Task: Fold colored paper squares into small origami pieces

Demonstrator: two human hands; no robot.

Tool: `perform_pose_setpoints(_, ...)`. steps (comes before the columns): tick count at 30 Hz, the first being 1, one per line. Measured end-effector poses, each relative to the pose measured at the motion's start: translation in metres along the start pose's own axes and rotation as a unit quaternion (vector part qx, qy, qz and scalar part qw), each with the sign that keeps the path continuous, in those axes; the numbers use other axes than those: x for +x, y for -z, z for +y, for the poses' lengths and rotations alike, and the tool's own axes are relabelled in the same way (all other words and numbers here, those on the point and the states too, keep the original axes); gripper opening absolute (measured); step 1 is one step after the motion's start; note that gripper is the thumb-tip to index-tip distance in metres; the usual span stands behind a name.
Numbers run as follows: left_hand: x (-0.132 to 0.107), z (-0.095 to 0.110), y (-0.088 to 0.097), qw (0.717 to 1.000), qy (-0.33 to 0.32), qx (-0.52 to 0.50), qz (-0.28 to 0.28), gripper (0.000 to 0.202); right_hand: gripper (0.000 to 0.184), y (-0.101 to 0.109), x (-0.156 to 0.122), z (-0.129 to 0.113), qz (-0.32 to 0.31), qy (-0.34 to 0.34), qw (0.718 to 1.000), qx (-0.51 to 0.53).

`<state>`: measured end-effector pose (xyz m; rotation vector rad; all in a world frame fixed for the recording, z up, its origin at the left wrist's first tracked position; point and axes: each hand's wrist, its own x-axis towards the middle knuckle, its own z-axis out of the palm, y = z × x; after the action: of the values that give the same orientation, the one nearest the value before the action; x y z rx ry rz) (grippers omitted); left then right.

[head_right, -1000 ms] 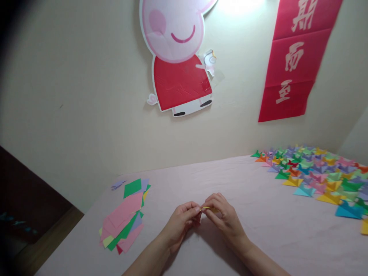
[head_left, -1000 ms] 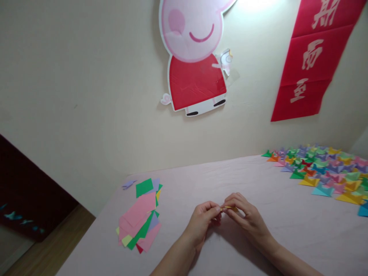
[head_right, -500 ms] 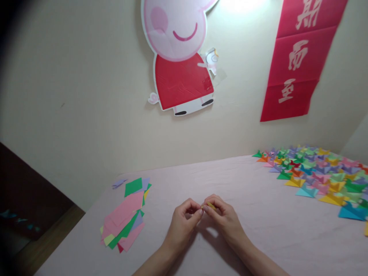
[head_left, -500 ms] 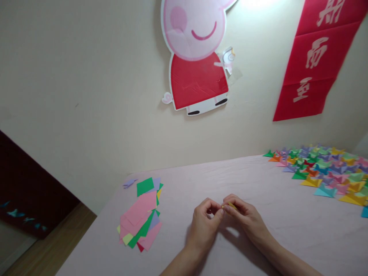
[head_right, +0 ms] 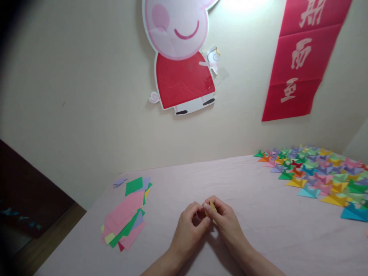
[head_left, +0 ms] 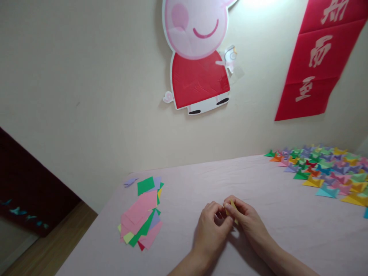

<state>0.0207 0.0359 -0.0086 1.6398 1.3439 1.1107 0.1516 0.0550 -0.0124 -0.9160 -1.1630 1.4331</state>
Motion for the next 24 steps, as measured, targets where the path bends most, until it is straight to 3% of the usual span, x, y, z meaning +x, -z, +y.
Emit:
perform_pose_setpoints(5,0.007,-0.006,0.004,0.994,0.043,-0.102,0.002,0.02,0.039,0.0,0.002,0.004,0.023,-0.003,1.0,0.019)
perform_pose_setpoints(8,0.01,-0.008,0.007,0.991,0.057,-0.124,0.0,0.023,0.045,0.004,0.004,0.006,0.05,0.018,0.999,-0.007)
perform_pose_setpoints(14,0.012,-0.01,0.007,0.981,0.082,-0.173,-0.003,0.025,0.038,0.006,0.003,0.005,0.06,0.054,0.996,-0.037)
perform_pose_setpoints(18,0.015,-0.011,0.01,0.974,0.098,-0.203,-0.003,0.028,0.021,0.008,0.002,0.003,0.024,0.078,0.992,-0.097)
perform_pose_setpoints(24,0.018,-0.011,0.017,0.972,0.099,-0.215,0.001,0.03,0.017,0.01,0.003,0.0,-0.029,0.129,0.98,-0.15)
